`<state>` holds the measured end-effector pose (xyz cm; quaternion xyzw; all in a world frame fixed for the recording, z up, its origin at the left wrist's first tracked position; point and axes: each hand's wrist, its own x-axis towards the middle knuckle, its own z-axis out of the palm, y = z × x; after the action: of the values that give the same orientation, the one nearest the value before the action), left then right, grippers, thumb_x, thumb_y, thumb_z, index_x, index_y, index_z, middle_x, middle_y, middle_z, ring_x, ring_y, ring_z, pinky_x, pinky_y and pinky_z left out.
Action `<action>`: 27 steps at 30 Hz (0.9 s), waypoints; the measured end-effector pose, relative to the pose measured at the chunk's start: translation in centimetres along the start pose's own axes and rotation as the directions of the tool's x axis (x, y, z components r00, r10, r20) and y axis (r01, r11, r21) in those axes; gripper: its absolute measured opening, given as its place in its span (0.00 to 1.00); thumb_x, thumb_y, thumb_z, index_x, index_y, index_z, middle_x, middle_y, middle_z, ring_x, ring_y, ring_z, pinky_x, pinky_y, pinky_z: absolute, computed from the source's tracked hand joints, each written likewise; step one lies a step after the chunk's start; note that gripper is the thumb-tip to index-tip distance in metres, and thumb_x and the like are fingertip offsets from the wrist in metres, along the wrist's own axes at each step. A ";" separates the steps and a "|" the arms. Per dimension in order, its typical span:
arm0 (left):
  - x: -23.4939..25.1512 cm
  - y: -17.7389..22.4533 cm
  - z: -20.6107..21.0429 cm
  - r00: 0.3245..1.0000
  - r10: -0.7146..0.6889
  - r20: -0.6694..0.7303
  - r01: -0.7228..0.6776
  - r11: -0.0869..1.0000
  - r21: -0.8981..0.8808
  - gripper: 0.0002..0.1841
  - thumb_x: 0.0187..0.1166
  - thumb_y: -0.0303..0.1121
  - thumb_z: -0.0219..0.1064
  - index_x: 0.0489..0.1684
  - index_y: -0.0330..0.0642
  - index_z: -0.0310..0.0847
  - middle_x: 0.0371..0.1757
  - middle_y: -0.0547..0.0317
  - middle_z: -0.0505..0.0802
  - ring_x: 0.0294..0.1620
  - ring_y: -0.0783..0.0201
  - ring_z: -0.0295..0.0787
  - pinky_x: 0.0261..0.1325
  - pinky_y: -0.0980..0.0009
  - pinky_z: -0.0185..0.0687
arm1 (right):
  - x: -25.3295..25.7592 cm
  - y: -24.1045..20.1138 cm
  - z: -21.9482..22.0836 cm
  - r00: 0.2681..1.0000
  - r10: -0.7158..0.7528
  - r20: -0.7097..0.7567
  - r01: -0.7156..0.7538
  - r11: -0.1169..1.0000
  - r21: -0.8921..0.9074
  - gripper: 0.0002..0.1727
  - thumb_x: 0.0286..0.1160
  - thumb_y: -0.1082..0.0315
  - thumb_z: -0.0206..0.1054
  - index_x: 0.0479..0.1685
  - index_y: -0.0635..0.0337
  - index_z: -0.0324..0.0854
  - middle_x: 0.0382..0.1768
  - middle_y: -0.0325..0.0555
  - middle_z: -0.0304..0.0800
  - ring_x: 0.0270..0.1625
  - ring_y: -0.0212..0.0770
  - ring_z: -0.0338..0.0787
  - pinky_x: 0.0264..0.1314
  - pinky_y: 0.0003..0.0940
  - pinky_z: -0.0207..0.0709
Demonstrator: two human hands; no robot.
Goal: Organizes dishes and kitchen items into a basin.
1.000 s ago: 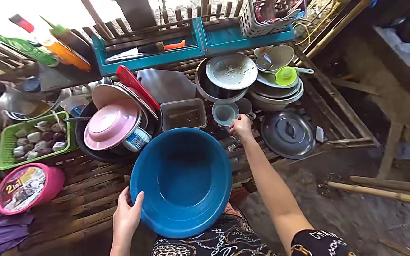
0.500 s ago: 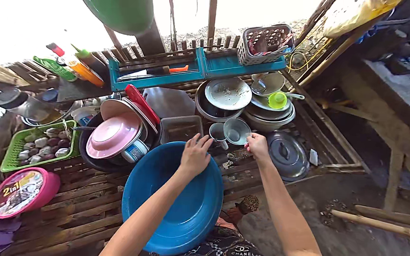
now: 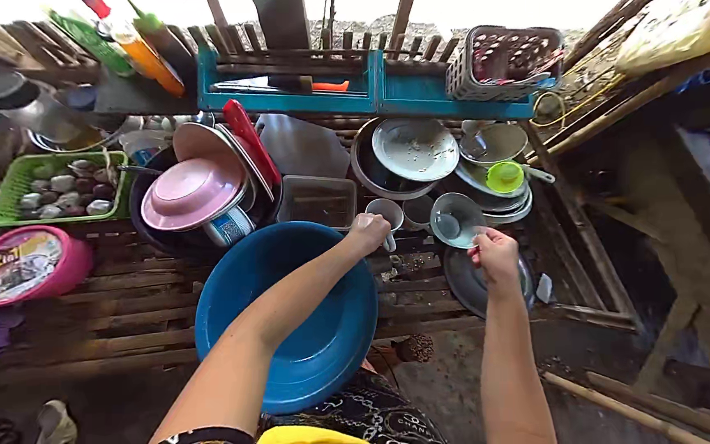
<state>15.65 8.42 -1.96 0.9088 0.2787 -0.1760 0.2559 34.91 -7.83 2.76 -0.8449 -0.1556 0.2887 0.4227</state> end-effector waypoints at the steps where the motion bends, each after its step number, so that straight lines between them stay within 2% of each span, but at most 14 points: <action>1: -0.8 0.0 -0.6 1.000 0.008 0.008 -0.008 1.000 0.014 0.13 0.83 0.23 0.60 0.54 0.41 0.90 0.55 0.43 0.94 0.61 0.40 0.89 0.62 0.39 0.82 | 0.3 0.7 -0.2 1.000 0.013 0.007 -0.013 1.000 -0.016 0.14 0.85 0.74 0.56 0.61 0.67 0.82 0.17 0.38 0.80 0.13 0.27 0.76 0.16 0.22 0.72; 4: -3.3 0.1 -2.0 0.999 0.042 -0.022 -0.041 0.998 0.052 0.11 0.85 0.27 0.61 0.54 0.43 0.90 0.51 0.44 0.94 0.58 0.42 0.91 0.60 0.41 0.83 | 0.9 3.8 -0.3 0.996 0.078 0.039 -0.076 0.996 -0.043 0.15 0.83 0.76 0.57 0.62 0.68 0.82 0.19 0.41 0.82 0.14 0.28 0.78 0.17 0.23 0.74; 8: -6.5 -0.1 -3.4 0.981 0.106 -0.163 -0.096 0.993 0.069 0.09 0.85 0.31 0.64 0.50 0.46 0.92 0.45 0.49 0.95 0.52 0.46 0.93 0.55 0.46 0.85 | 1.3 8.6 1.0 0.988 0.146 0.043 -0.139 0.980 -0.143 0.17 0.83 0.75 0.55 0.65 0.66 0.82 0.24 0.43 0.85 0.17 0.30 0.80 0.21 0.27 0.77; 12: -11.4 -1.4 -4.3 0.910 0.154 -0.385 -0.164 0.986 0.006 0.08 0.82 0.31 0.68 0.49 0.49 0.94 0.44 0.53 0.96 0.49 0.50 0.95 0.51 0.46 0.88 | 1.0 11.3 3.1 0.984 0.176 0.035 -0.166 0.968 -0.188 0.14 0.83 0.73 0.56 0.58 0.66 0.84 0.23 0.42 0.85 0.17 0.31 0.82 0.23 0.30 0.80; 14: -14.5 -2.7 -4.5 0.869 0.156 -0.470 -0.171 0.985 0.011 0.07 0.80 0.31 0.70 0.48 0.48 0.94 0.44 0.54 0.97 0.48 0.51 0.95 0.49 0.46 0.90 | 0.4 11.4 4.6 0.982 0.177 0.061 -0.163 0.968 -0.191 0.14 0.84 0.72 0.55 0.57 0.67 0.83 0.23 0.43 0.85 0.18 0.32 0.83 0.24 0.31 0.81; 17: -19.5 -4.6 -4.0 0.827 0.122 -0.548 -0.116 0.992 0.045 0.07 0.79 0.32 0.71 0.44 0.46 0.95 0.42 0.54 0.97 0.44 0.51 0.96 0.44 0.46 0.91 | -0.1 11.3 7.1 0.982 0.163 0.094 -0.142 0.970 -0.199 0.16 0.85 0.72 0.55 0.61 0.67 0.83 0.24 0.44 0.86 0.19 0.33 0.84 0.26 0.32 0.82; 20: -24.5 -6.0 -2.4 0.832 -0.004 -0.555 0.012 1.000 0.010 0.09 0.80 0.35 0.67 0.46 0.47 0.95 0.44 0.52 0.97 0.46 0.47 0.97 0.45 0.41 0.89 | 0.1 11.1 9.6 0.979 0.129 0.155 -0.092 0.970 -0.225 0.17 0.85 0.71 0.54 0.64 0.66 0.83 0.27 0.46 0.88 0.22 0.37 0.86 0.31 0.37 0.84; 23: -28.7 -6.7 -0.4 0.810 -0.115 -0.575 0.129 0.992 -0.017 0.10 0.79 0.35 0.67 0.44 0.46 0.95 0.42 0.52 0.98 0.44 0.46 0.97 0.42 0.40 0.89 | 0.5 10.8 11.9 0.969 0.106 0.221 -0.044 0.963 -0.266 0.20 0.86 0.69 0.53 0.69 0.64 0.81 0.29 0.48 0.90 0.24 0.39 0.88 0.33 0.40 0.85; 25: -31.0 -6.9 0.8 0.792 -0.184 -0.582 0.195 0.980 -0.045 0.11 0.78 0.36 0.66 0.43 0.47 0.96 0.42 0.53 0.98 0.43 0.47 0.97 0.41 0.40 0.89 | 0.8 9.6 12.7 0.962 0.098 0.256 0.011 0.919 -0.395 0.20 0.86 0.67 0.54 0.70 0.63 0.80 0.35 0.51 0.92 0.29 0.42 0.92 0.37 0.42 0.88; 26: -32.1 -6.9 1.4 0.780 -0.217 -0.587 0.223 0.973 -0.063 0.12 0.77 0.37 0.65 0.43 0.46 0.96 0.41 0.53 0.98 0.42 0.47 0.97 0.41 0.40 0.89 | 0.6 8.2 12.7 0.961 0.101 0.258 0.050 0.853 -0.520 0.20 0.86 0.63 0.56 0.69 0.63 0.81 0.41 0.53 0.93 0.38 0.46 0.94 0.45 0.46 0.88; 27: -33.1 -6.8 1.9 0.769 -0.248 -0.589 0.246 0.965 -0.086 0.13 0.77 0.38 0.64 0.43 0.46 0.96 0.40 0.52 0.98 0.41 0.47 0.98 0.40 0.39 0.89 | 0.1 6.2 12.4 0.962 0.114 0.248 0.071 0.773 -0.630 0.23 0.87 0.57 0.58 0.68 0.64 0.82 0.52 0.60 0.93 0.54 0.56 0.94 0.59 0.57 0.84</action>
<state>-14.64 -1.56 9.28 0.8727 0.4621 0.0863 0.1318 27.46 -3.68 -8.16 -0.8914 -0.2904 0.3375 0.0848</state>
